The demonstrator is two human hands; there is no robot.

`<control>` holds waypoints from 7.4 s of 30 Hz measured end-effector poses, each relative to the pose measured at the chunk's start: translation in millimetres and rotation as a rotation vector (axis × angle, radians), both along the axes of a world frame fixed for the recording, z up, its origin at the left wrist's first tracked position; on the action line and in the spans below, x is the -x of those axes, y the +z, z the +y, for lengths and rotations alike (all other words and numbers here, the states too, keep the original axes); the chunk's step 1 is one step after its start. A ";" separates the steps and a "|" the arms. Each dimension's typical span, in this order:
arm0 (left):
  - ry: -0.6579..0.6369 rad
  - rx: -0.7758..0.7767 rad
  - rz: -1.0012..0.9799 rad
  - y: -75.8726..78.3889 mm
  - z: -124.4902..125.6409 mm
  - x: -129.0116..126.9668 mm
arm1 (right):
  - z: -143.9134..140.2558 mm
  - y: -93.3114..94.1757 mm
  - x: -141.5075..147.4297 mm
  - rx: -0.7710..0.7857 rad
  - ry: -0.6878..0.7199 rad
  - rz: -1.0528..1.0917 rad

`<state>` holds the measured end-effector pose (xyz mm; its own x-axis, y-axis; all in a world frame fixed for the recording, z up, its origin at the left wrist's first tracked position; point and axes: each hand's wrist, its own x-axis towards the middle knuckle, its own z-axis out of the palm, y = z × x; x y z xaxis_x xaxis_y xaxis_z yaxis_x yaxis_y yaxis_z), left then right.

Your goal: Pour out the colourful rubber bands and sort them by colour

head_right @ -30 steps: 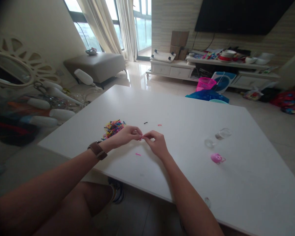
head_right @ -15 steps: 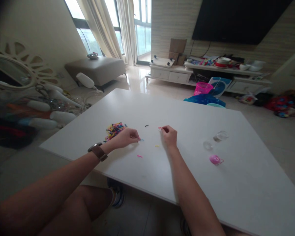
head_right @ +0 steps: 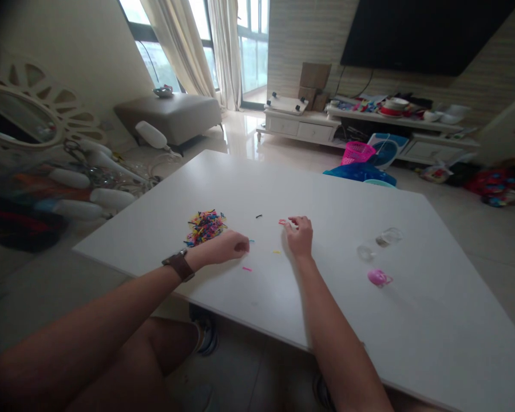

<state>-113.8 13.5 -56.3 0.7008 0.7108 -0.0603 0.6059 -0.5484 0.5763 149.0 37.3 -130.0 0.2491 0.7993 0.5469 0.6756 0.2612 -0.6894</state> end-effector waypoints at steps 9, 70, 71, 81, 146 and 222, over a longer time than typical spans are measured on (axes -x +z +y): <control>-0.170 -0.052 0.125 -5.1 -9.1 -11.6 | -29.1 8.6 4.3 0.042 0.082 -0.019; 0.465 -0.063 0.000 9.1 50.6 44.3 | -25.3 14.2 8.1 0.090 0.142 0.091; 0.467 -0.058 0.000 6.3 53.6 38.3 | -25.3 13.9 7.9 0.090 0.143 0.092; 0.447 -0.177 0.068 -23.1 74.1 -17.7 | -26.6 13.5 9.9 0.110 0.148 0.117; 0.544 -0.178 0.186 11.6 69.6 85.5 | -30.0 17.7 13.9 0.160 0.229 0.119; 0.082 0.200 -0.273 23.4 19.2 -15.5 | -53.3 32.0 52.1 0.308 0.723 0.435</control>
<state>-98.3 32.7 -32.9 0.6516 0.7582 -0.0226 0.4520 -0.3642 0.8143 96.9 -16.0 -98.0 -0.2363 0.9370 0.2571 0.0805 0.2826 -0.9559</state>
